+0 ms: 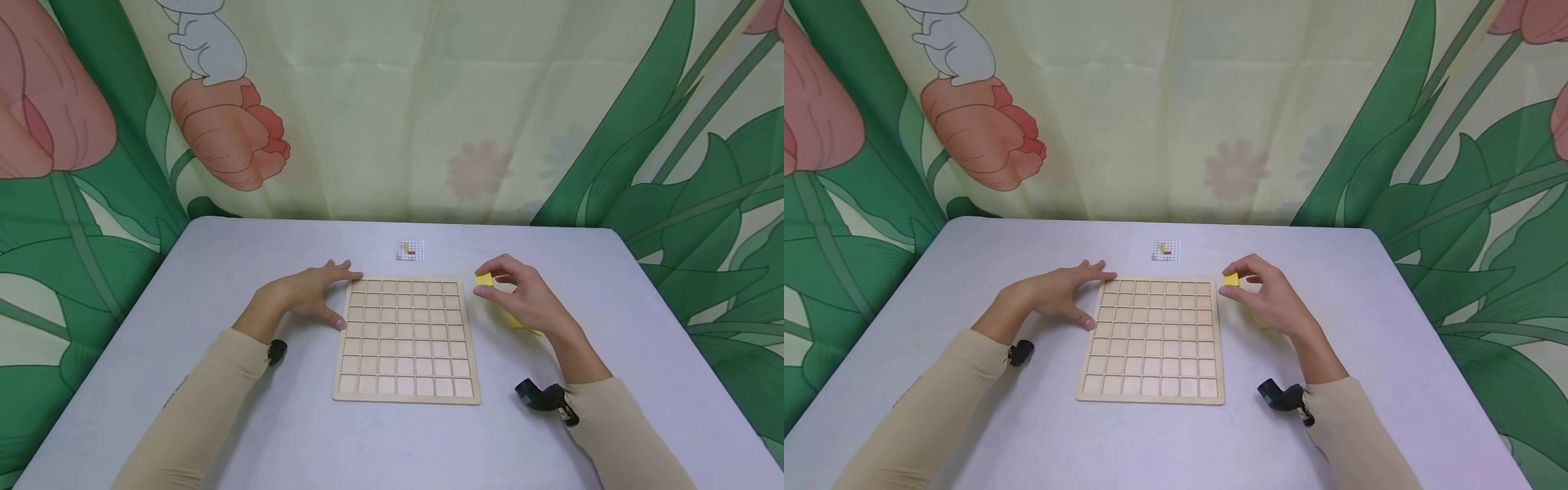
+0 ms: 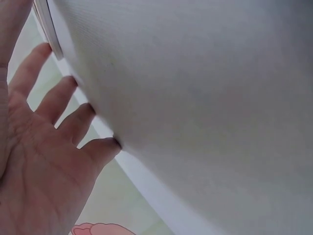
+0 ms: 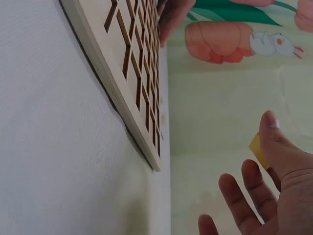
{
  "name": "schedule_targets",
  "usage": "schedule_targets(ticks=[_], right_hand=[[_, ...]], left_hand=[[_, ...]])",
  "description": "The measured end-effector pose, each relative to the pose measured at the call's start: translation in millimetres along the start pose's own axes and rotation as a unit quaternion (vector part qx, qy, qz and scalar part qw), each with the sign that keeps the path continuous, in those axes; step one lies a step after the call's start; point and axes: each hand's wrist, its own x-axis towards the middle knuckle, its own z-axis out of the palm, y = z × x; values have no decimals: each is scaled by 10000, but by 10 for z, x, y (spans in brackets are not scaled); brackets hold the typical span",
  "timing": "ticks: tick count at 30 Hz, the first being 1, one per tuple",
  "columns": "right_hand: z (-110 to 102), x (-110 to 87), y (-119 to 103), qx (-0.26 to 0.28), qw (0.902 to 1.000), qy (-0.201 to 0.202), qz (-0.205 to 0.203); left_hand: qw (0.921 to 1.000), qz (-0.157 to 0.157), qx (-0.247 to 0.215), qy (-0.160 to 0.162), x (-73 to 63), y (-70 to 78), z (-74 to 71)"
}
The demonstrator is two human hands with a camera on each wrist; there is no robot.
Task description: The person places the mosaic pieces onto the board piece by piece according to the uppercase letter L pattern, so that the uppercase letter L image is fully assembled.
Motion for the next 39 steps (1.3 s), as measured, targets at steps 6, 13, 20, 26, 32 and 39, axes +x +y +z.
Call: schedule_targets(ticks=[6, 13, 20, 26, 32, 39], right_hand=[[63, 66, -36, 275, 9995, -129, 12], [215, 146, -72, 615, 9977, -288, 10], [404, 263, -77, 580, 9969, -519, 67], [590, 367, -129, 308, 9964, -788, 41], [797, 463, -223, 27, 9948, -963, -334], [988, 533, -311, 23, 9948, -911, -457]], left_hand=[[10000, -76, 12, -12, 20, 4, 5], [10000, -92, 25, -13, 24, 21, -6], [9999, -92, 43, -19, 24, 41, -6], [10000, -23, -13, 2, 17, 27, 15], [10000, -79, -49, 19, 12, 9, 31], [10000, -63, -7, 32, 18, 11, 26]])
